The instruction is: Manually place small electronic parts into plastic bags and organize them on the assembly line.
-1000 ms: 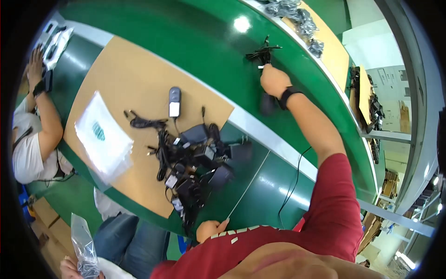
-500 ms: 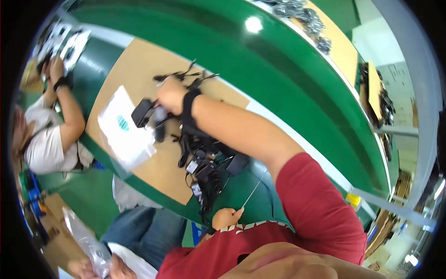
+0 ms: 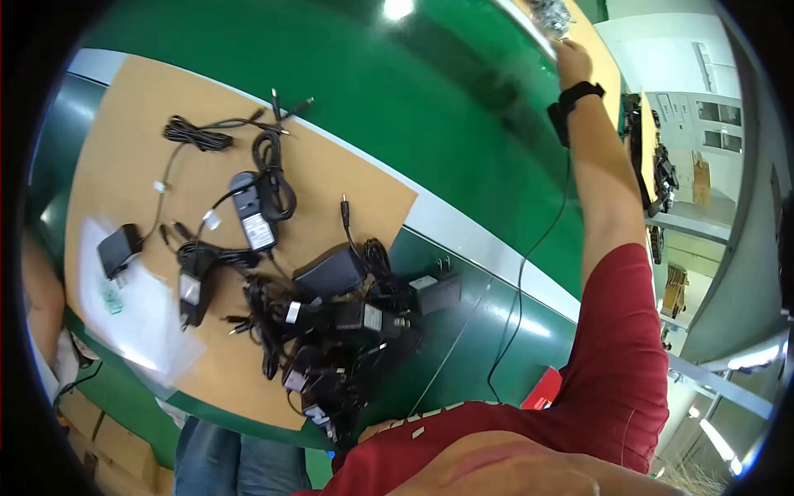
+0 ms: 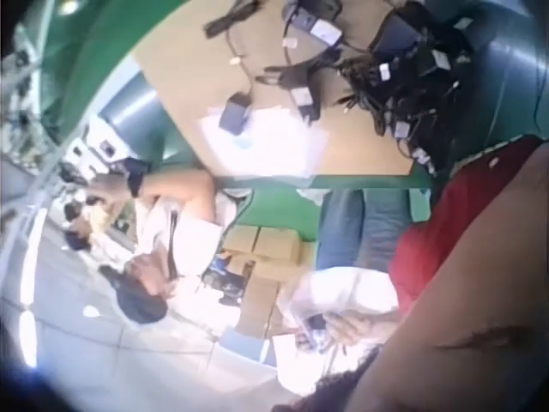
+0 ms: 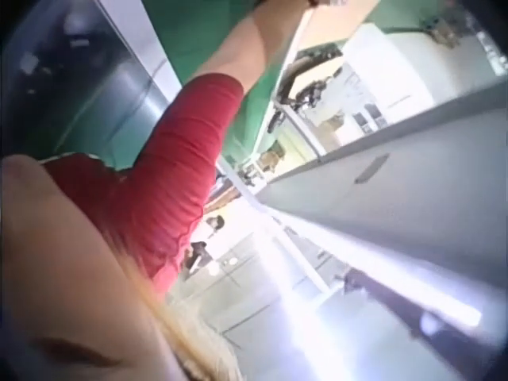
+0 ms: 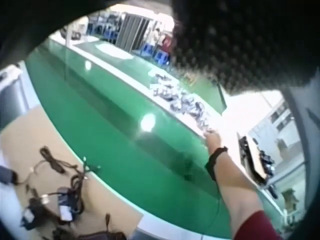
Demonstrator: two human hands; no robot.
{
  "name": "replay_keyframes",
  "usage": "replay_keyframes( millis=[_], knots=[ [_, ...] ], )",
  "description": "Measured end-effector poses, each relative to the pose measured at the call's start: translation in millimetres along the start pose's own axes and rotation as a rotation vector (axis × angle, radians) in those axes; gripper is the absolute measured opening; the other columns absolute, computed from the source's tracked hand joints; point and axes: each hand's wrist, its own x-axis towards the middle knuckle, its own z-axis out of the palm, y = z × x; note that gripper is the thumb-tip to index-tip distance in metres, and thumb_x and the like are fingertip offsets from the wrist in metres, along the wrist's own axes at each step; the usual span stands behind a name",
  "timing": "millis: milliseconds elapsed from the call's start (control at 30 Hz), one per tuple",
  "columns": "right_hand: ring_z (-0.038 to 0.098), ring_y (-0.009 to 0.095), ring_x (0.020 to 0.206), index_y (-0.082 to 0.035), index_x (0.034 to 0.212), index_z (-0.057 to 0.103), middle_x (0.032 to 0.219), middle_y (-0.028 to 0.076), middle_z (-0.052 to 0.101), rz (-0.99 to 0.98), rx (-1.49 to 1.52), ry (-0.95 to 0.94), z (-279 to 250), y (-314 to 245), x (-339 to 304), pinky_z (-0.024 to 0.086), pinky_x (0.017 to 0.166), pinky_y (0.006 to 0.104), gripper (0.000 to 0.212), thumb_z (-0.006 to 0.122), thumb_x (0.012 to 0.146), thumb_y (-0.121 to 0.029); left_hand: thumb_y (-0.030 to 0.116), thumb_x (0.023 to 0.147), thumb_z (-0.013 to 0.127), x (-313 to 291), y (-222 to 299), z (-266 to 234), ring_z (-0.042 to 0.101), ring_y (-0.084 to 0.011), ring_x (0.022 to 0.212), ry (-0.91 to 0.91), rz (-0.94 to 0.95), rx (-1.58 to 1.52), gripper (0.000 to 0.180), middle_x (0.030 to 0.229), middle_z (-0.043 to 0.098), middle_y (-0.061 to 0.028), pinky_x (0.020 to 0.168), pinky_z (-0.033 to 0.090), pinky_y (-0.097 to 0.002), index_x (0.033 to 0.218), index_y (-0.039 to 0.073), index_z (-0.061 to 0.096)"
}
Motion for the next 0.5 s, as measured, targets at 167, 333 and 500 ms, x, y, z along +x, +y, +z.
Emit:
replay_keyframes(
  millis=[167,333,500],
  knots=[
    [0.051,0.031,0.099,-0.002,0.111,0.048,0.106,0.024,0.052,0.252,0.119,0.638,13,65,50,0.040,0.085,0.0353,0.067,0.072,0.060,-0.037,0.034,0.081,0.049,81,27,-19,0.057,-0.0240,0.069,0.193,-0.159,-0.140,0.029,0.080,0.057,-0.0138,0.063,0.044,-0.0336,0.084,0.007,0.060],
    [0.056,0.021,0.087,0.001,0.101,0.054,0.100,0.013,0.057,0.457,0.318,0.170,-4,117,105,0.045,0.074,0.0298,0.047,0.072,0.066,-0.025,0.028,0.082,0.049,144,75,-48,0.057,-0.0229,0.072,0.400,-0.287,-0.215,0.025,0.087,0.056,-0.0147,0.066,0.044,-0.0325,0.089,0.006,0.058],
    [0.058,0.013,0.065,-0.005,0.085,0.058,0.077,0.003,0.060,0.304,0.438,-0.112,-47,112,64,0.049,0.056,0.0244,0.027,0.071,0.066,-0.019,0.023,0.083,0.049,135,121,-54,0.057,-0.0218,0.075,0.574,-0.374,-0.259,0.022,0.093,0.055,-0.0156,0.068,0.044,-0.0314,0.094,0.005,0.057]
  ],
)
